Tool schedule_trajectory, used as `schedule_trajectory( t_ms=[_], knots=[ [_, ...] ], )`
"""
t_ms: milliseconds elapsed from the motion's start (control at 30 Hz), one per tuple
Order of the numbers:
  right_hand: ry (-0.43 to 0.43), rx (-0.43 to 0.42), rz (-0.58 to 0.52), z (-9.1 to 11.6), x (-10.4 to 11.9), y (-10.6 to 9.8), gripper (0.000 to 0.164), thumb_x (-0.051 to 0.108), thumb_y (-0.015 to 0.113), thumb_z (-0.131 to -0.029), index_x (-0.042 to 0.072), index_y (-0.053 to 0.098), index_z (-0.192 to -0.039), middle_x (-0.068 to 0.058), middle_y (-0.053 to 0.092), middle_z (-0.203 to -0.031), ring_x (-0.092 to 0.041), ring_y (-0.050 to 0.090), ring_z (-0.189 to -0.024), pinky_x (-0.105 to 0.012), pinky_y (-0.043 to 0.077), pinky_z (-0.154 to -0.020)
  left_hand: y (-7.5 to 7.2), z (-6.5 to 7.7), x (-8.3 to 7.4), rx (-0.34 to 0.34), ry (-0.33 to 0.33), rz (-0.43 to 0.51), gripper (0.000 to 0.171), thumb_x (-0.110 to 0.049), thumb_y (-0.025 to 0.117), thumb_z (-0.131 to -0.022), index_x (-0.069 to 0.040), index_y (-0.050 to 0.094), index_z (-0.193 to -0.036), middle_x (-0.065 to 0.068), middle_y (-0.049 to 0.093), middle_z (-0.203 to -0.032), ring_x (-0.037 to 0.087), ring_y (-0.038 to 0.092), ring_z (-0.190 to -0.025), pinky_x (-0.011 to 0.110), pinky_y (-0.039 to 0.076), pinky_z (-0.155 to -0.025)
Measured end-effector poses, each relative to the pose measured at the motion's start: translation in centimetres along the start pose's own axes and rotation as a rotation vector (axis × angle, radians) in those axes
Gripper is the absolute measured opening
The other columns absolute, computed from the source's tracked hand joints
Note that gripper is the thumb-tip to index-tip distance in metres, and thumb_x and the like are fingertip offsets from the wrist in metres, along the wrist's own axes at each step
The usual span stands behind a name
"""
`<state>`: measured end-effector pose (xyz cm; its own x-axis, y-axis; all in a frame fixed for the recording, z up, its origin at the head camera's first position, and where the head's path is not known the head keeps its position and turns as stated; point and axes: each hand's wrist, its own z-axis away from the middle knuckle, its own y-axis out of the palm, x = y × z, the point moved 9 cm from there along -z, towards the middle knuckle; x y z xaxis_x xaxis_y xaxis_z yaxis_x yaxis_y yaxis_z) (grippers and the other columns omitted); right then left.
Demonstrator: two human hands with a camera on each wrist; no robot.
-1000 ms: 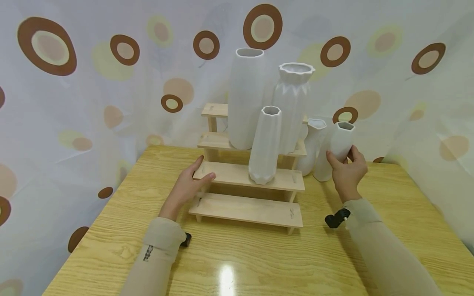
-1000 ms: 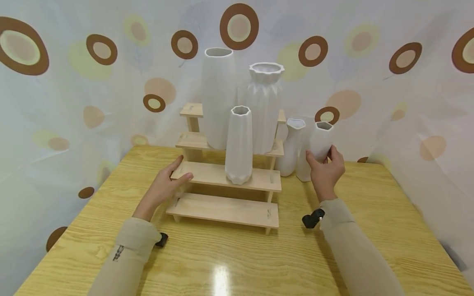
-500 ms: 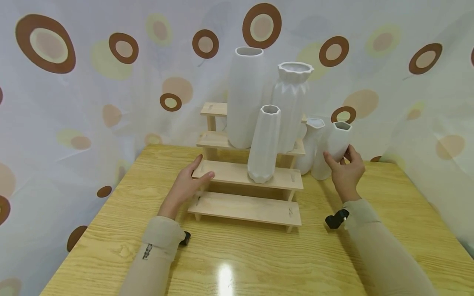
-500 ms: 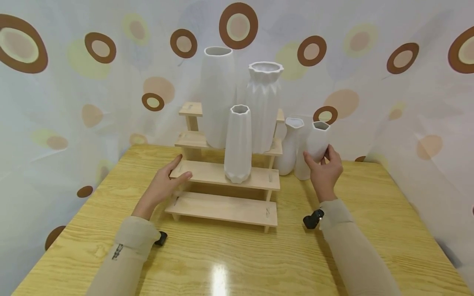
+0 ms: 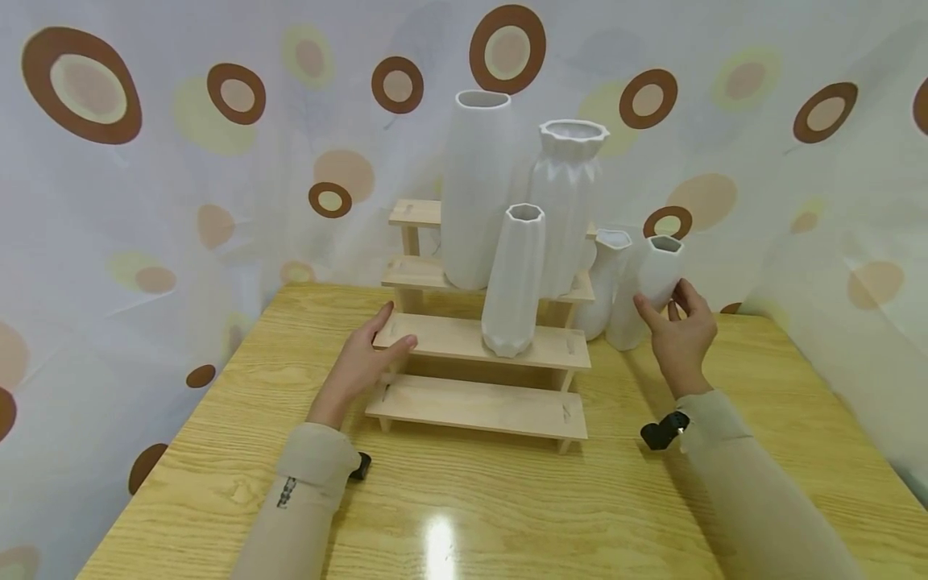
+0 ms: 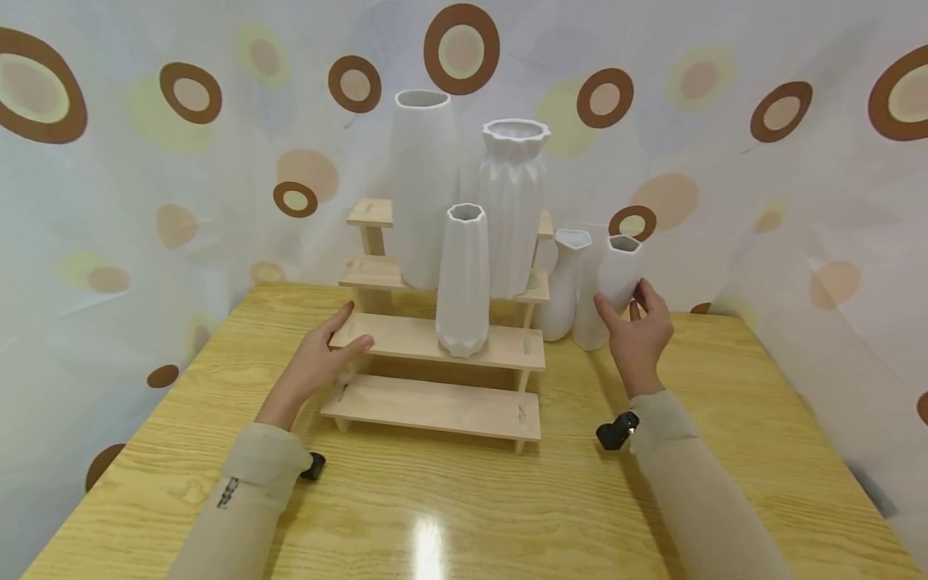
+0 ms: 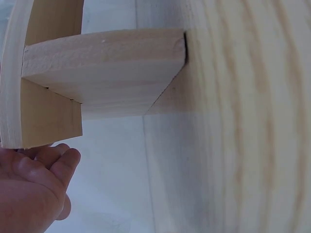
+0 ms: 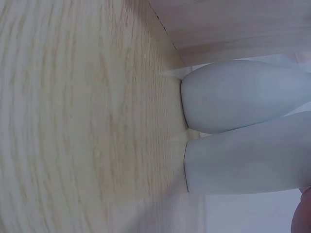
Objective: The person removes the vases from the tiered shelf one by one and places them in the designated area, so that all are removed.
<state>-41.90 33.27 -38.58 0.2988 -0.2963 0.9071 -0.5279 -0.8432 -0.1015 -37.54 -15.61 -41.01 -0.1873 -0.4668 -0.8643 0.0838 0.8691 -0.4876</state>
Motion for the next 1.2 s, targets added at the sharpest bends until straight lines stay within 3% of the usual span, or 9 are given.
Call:
schedule_trajectory(
  t_ms=[633,833,1200],
  knots=[
    [0.082,-0.048,-0.073,1.5,-0.1,-1.1,0.074,0.021,0.085,-0.079,0.008,0.052,-0.144,-0.011,0.05,-0.142,-0.021,0.046,-0.128,-0.025,0.037,-0.108,-0.1,0.0,0.0,-0.006,-0.021,0.007,0.094,-0.062,0.062,-0.089,-0.015,0.02,-0.159,-0.002,0.017,-0.162,0.021,0.013,-0.148,0.046,0.018,-0.118],
    [0.064,-0.077,-0.108,2.1,0.2,-1.7,0.07,0.018,0.086,-0.078,0.008,0.056,-0.141,-0.01,0.053,-0.137,-0.024,0.048,-0.128,-0.026,0.039,-0.107,-0.1,0.1,-0.1,-0.008,-0.024,0.009,0.093,-0.062,0.062,-0.089,-0.018,0.02,-0.159,-0.002,0.018,-0.162,0.021,0.013,-0.148,0.046,0.019,-0.118],
    [0.057,-0.054,-0.171,3.5,1.0,-2.0,0.065,0.015,0.085,-0.079,0.007,0.058,-0.137,-0.008,0.054,-0.133,-0.025,0.048,-0.126,-0.03,0.039,-0.108,0.0,0.1,0.0,-0.001,-0.025,0.023,0.094,-0.062,0.062,-0.089,-0.017,0.019,-0.159,-0.002,0.017,-0.162,0.021,0.012,-0.148,0.046,0.018,-0.118]
  ],
)
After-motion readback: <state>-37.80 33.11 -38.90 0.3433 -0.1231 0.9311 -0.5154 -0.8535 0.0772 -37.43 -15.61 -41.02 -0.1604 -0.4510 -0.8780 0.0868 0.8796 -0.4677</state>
